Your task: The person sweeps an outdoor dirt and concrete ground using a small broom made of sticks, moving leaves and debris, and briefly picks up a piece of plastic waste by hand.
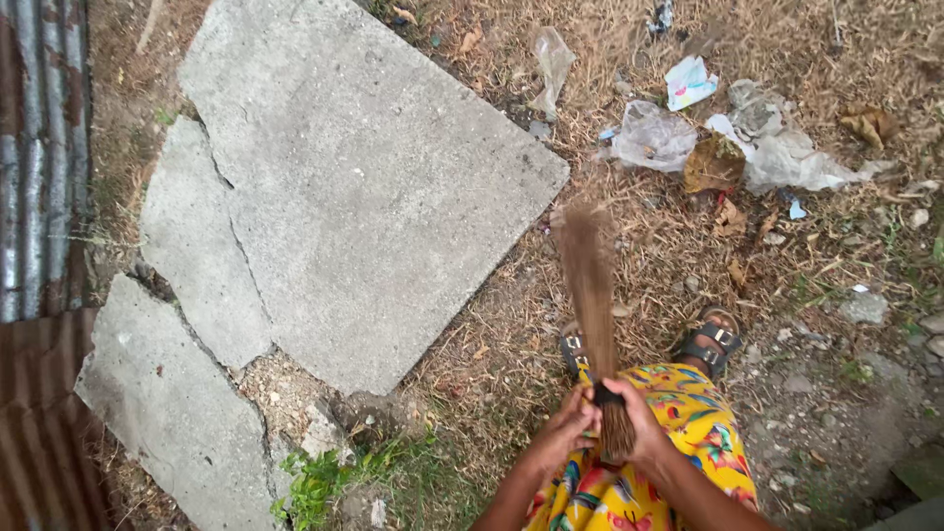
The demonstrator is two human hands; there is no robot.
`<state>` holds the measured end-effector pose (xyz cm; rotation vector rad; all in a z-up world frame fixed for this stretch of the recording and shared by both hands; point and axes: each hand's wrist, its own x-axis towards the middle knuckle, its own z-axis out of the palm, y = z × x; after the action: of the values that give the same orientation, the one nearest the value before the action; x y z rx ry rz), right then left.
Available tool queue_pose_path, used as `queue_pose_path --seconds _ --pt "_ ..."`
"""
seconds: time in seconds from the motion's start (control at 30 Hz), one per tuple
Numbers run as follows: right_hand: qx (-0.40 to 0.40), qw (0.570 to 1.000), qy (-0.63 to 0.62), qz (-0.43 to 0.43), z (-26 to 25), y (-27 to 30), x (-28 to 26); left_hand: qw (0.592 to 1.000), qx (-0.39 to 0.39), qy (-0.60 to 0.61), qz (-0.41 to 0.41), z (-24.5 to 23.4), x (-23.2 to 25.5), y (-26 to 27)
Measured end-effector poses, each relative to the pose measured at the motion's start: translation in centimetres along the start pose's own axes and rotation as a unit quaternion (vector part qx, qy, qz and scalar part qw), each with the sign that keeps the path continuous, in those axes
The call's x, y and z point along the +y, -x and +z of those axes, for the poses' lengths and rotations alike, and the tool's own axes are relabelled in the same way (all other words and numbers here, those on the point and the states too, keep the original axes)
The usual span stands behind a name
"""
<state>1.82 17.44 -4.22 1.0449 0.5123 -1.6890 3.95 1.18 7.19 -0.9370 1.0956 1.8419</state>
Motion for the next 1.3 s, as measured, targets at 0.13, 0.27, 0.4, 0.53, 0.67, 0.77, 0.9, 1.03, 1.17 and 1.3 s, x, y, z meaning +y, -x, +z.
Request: queue_pose_path --seconds 0.13,0.27,0.4,0.53,0.67,0.77,0.9,1.03,1.17,1.3 --pt "-0.101 0.99 -0.026 0.093 0.5 -4.2 -7.4 0.999 0.014 0.025 0.016 0.4 -0.6 -0.6" --pt "0.04 0.996 -0.032 -0.077 3.5 -3.8 -13.7 0.995 0.065 -0.016 -0.068 0.7 1.3 -0.9" --pt "0.091 0.993 0.075 0.01 4.8 -1.5 -6.3 0.999 0.034 0.021 0.028 0.9 2.1 -0.3" --pt "0.018 1.0 0.002 0.003 3.2 0.6 -1.6 0.999 0.044 0.015 -0.012 -1.3 -0.1 1.8" --pt "-0.045 0.991 -0.127 0.006 2.3 0.3 -13.7 0.998 0.063 0.02 -0.008 -2.8 -2.6 1.8" --pt "0.069 0.989 -0.068 -0.108 3.7 3.6 -22.6 0.996 0.084 0.001 -0.041 -3.0 -2.3 1.2" --pt "0.188 0.961 0.126 -0.159 5.3 5.9 -20.5 0.994 0.109 0.027 -0.017 -2.0 -1.5 0.8" --pt "0.18 0.96 0.197 -0.078 2.3 6.2 -14.2 0.991 0.13 -0.01 0.011 -1.4 -1.7 0.5" --pt "0.118 0.989 0.082 -0.024 -1.9 4.8 -15.7 0.993 0.119 0.0 0.02 -2.0 -2.2 0.3" --pt "0.143 0.981 0.094 -0.092 -2.4 4.4 -20.2 0.993 0.097 -0.013 0.072 -2.5 -2.7 -0.6"
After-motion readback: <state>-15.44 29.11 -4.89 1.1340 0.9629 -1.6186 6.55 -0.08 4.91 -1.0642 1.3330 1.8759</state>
